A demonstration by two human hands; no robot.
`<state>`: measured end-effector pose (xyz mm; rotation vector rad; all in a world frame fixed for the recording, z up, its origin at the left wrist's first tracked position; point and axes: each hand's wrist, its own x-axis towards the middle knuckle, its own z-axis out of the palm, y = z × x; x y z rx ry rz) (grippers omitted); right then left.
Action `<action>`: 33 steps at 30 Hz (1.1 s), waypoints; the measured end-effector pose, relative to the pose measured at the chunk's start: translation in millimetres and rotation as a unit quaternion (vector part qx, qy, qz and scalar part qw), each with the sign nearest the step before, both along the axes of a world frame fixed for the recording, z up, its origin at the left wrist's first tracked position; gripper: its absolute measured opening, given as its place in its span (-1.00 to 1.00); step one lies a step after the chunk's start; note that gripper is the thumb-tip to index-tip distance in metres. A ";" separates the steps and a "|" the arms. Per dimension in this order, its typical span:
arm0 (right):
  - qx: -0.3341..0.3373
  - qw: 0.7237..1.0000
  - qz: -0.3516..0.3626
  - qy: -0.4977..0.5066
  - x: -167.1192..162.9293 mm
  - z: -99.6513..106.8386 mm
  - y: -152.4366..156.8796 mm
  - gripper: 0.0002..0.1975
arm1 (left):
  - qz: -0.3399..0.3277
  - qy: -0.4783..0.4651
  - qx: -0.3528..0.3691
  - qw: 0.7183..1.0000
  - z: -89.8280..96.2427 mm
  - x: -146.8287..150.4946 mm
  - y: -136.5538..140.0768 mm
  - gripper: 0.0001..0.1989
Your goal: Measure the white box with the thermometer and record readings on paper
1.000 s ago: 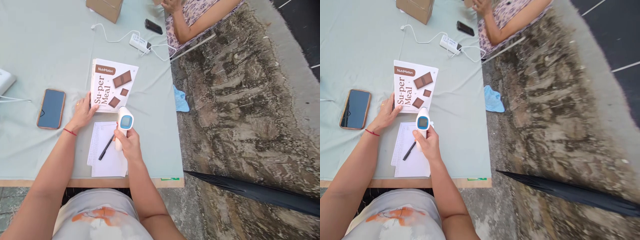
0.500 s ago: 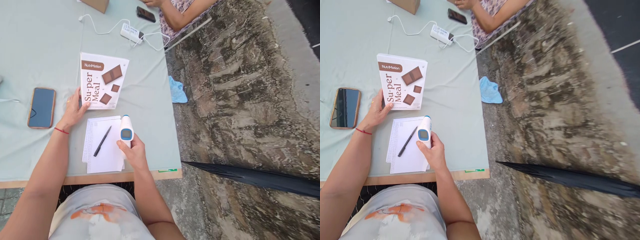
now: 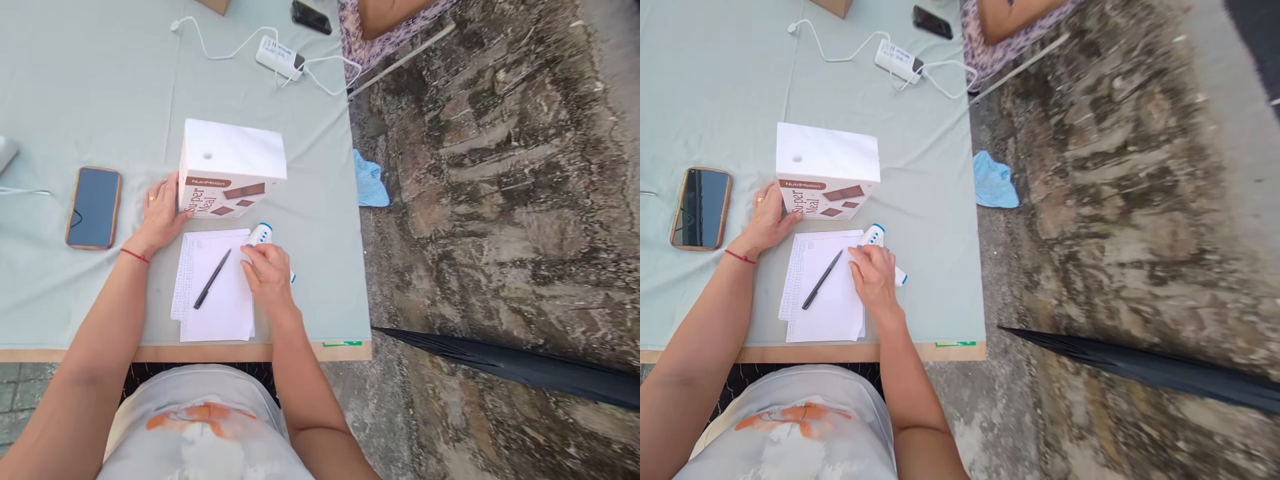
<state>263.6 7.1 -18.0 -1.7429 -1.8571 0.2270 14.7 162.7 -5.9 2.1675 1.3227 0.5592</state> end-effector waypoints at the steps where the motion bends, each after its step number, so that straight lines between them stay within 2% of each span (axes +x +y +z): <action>1: -0.007 0.999 0.053 -0.007 -7.7 0.6 1.7 -0.71 | 0.003 0.013 0.003 1.000 -0.1 0.0 -0.5 -0.27; 3: -0.042 0.991 0.123 -0.029 -18.9 0.8 5.8 -0.69 | 0.012 0.030 0.004 0.999 0.1 0.1 -1.6 -0.28; 6: -0.085 0.982 0.158 -0.056 -21.4 2.0 10.9 -0.73 | 0.017 0.031 -0.004 0.999 1.3 0.4 -2.9 -0.23; 9: -0.097 0.980 0.176 0.006 -17.1 8.5 12.7 -0.83 | 0.014 0.044 -0.022 0.999 3.3 0.6 -4.3 -0.07; 10: -0.093 0.981 0.161 0.054 -17.6 11.5 13.0 -0.86 | 0.010 0.052 -0.033 0.998 3.8 0.5 -4.7 0.00; 12: -0.071 0.976 0.088 0.186 -23.9 17.6 14.0 -0.89 | -0.006 0.065 -0.057 0.996 3.9 -0.3 -5.2 0.15; 14: -0.047 0.943 0.003 0.331 -37.2 21.9 16.9 -0.84 | -0.027 0.068 -0.074 0.995 2.0 -1.8 -5.3 0.28; 16: -0.049 0.897 -0.047 0.436 -53.5 23.0 21.8 -0.81 | -0.041 0.067 -0.081 0.994 -1.3 -3.1 -5.1 0.37; 17: -0.064 0.880 -0.057 0.466 -61.2 22.0 24.7 -0.80 | -0.045 0.068 -0.082 0.993 -3.0 -3.5 -5.1 0.41; 19: -0.108 0.864 -0.068 0.486 -73.6 16.5 29.7 -0.79 | -0.048 0.074 -0.081 0.993 -5.5 -3.2 -5.3 0.45; 21: -0.128 0.866 -0.091 0.475 -80.7 7.6 31.7 -0.79 | -0.051 0.086 -0.080 0.992 -6.5 -1.8 -6.1 0.47; 25: -0.082 0.897 -0.135 0.413 -83.2 -8.8 27.5 -0.84 | -0.054 0.113 -0.083 0.989 -6.4 1.6 -8.4 0.50; 29: -0.070 0.921 -0.112 0.367 -81.4 -11.7 23.9 -0.85 | -0.053 0.103 -0.078 0.990 -8.0 2.2 -9.5 0.53; 33: -0.076 0.929 -0.101 0.348 -81.1 -9.0 24.2 -0.84 | -0.053 0.095 -0.080 0.991 -10.0 1.5 -9.3 0.53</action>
